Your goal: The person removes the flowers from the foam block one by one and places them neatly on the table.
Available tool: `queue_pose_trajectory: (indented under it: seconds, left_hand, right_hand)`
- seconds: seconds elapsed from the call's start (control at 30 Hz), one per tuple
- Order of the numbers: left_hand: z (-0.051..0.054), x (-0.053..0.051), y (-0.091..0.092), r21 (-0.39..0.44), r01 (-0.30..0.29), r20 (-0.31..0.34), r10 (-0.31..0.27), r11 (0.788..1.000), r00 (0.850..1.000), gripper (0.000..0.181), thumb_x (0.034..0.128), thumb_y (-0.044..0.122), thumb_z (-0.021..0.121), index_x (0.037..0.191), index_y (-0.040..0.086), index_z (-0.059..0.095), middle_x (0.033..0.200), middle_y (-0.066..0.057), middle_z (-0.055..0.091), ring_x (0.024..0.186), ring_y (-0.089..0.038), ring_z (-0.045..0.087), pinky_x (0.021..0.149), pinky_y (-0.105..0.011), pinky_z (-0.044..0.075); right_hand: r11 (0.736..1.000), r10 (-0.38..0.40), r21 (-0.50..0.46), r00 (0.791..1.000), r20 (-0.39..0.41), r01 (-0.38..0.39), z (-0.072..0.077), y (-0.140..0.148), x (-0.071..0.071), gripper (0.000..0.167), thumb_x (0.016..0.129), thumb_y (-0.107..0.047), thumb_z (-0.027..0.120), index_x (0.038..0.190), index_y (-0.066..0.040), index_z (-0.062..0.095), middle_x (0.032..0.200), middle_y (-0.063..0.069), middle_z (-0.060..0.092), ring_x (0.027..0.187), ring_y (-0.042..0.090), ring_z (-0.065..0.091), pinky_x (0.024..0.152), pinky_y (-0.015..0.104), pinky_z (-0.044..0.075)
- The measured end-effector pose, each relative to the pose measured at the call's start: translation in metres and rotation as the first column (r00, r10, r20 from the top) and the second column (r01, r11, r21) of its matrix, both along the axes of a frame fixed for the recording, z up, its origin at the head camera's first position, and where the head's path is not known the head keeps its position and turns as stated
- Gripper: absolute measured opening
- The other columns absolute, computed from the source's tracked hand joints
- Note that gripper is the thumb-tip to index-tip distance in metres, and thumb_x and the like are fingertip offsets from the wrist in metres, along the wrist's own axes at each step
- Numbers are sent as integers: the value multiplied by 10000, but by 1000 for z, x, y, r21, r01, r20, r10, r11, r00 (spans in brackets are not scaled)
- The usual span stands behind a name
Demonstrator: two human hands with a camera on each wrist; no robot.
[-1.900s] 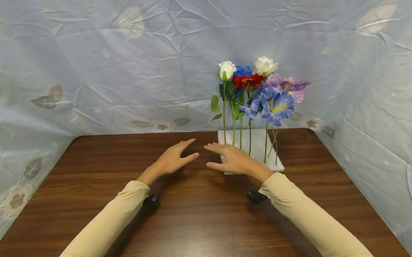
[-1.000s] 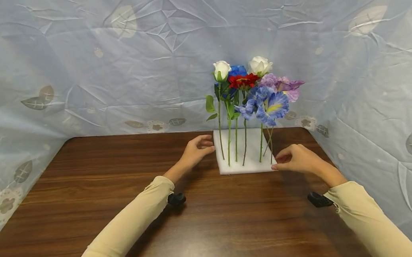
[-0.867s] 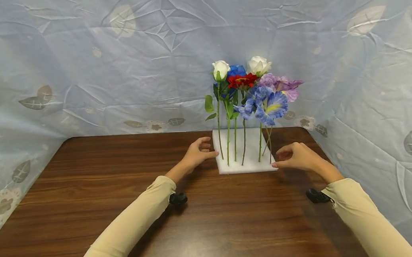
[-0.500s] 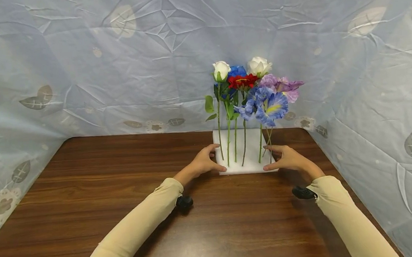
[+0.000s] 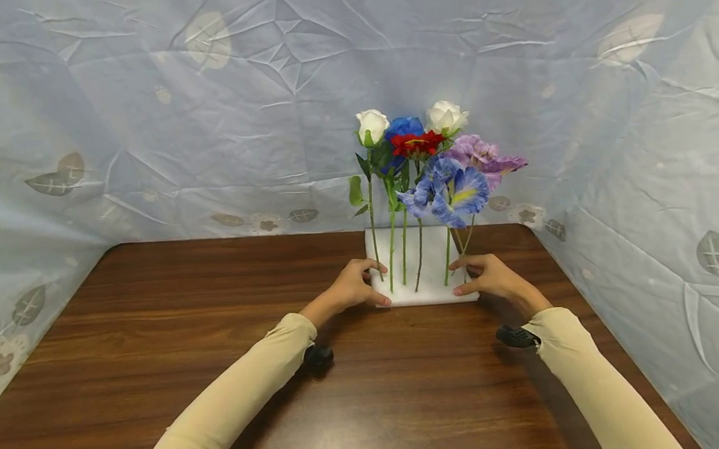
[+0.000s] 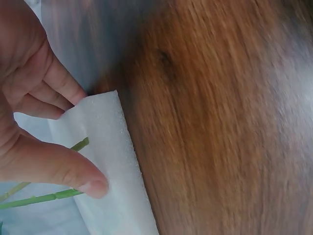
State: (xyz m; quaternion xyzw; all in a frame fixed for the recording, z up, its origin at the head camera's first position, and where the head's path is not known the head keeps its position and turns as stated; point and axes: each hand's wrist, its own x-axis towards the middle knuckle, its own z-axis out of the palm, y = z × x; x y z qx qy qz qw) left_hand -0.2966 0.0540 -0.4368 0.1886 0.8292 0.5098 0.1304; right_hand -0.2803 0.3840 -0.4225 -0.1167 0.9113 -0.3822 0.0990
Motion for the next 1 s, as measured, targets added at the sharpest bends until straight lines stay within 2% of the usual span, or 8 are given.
queue_pose_trajectory:
  seconds: [0.2, 0.3, 0.37, 0.43, 0.5, 0.6, 0.77, 1.0]
  left_hand:
    - [0, -1, -19, -10, -14, -12, 14, 1000, 1000, 648, 670, 48, 950, 1255, 28, 673, 1465, -258, 474, 1247, -371, 529, 1005, -450, 536]
    - [0, -3, -29, -17, -15, -21, 14, 1000, 1000, 631, 668, 48, 952, 1238, 31, 681, 1440, -266, 503, 1248, -369, 538, 969, -417, 558]
    - [1, -3, -36, -23, -20, -18, 20, 1000, 1000, 631, 669, 53, 953, 1238, 39, 682, 1431, -273, 504, 1249, -368, 538, 934, -389, 572]
    - [2, -3, -43, -20, -22, -3, 22, 1000, 1000, 641, 671, 46, 951, 1249, 38, 674, 1424, -289, 496, 1241, -374, 546, 886, -367, 594]
    - [4, -3, -49, -18, -26, 14, 26, 1000, 1000, 652, 673, 33, 946, 1261, 32, 665, 1416, -305, 493, 1210, -386, 576, 840, -350, 607]
    - [5, -2, -55, -3, -23, 38, 23, 1000, 999, 664, 676, 6, 938, 1274, 17, 650, 1419, -335, 481, 1175, -398, 611, 760, -338, 631]
    - [7, -2, -61, -7, -3, 38, 3, 1000, 999, 694, 685, 8, 934, 1309, 6, 630, 1439, -356, 464, 1157, -409, 629, 753, -337, 632]
    - [8, -7, -64, -59, -45, -56, 42, 997, 998, 566, 809, 129, 873, 1320, 34, 650, 1403, -255, 568, 1236, -379, 575, 950, -422, 552]
  right_hand:
    - [999, 10, -51, 1000, -24, -11, -4, -17, -2, 576, 827, -199, 866, 1324, -5, 650, 1469, 273, 538, 1408, 408, 456, 1078, 499, 504]
    - [999, 2, -50, 1000, -30, -3, -6, -27, -6, 555, 812, -200, 878, 1296, -26, 670, 1217, 220, 668, 1112, 220, 621, 871, 300, 555]
    - [999, 3, -51, 999, -36, -5, -7, -33, -8, 545, 808, -200, 882, 1285, -36, 676, 1078, 159, 660, 952, 131, 567, 769, 250, 507]
    - [998, 6, -67, 999, -38, -8, -9, -39, -10, 542, 800, -185, 886, 1279, -38, 678, 1070, 149, 662, 956, 141, 594, 819, 304, 550]
    - [997, 14, -80, 999, -40, -17, -10, -45, -12, 548, 799, -169, 885, 1283, -25, 673, 1180, 205, 681, 1173, 248, 638, 972, 422, 566]
    - [997, 28, -69, 999, -43, -31, -12, -51, -14, 554, 812, -159, 875, 1296, 7, 661, 1429, 270, 574, 1403, 412, 453, 1130, 581, 424]
    - [999, 36, -12, 999, -39, -37, -12, -56, -15, 566, 831, -178, 863, 1314, 24, 651, 1456, 312, 523, 1399, 472, 437, 1123, 603, 418]
    - [994, 82, 74, 994, -68, -77, -6, -57, -19, 560, 829, -240, 867, 1301, -6, 679, 1494, 282, 489, 1412, 484, 426, 1084, 593, 465]
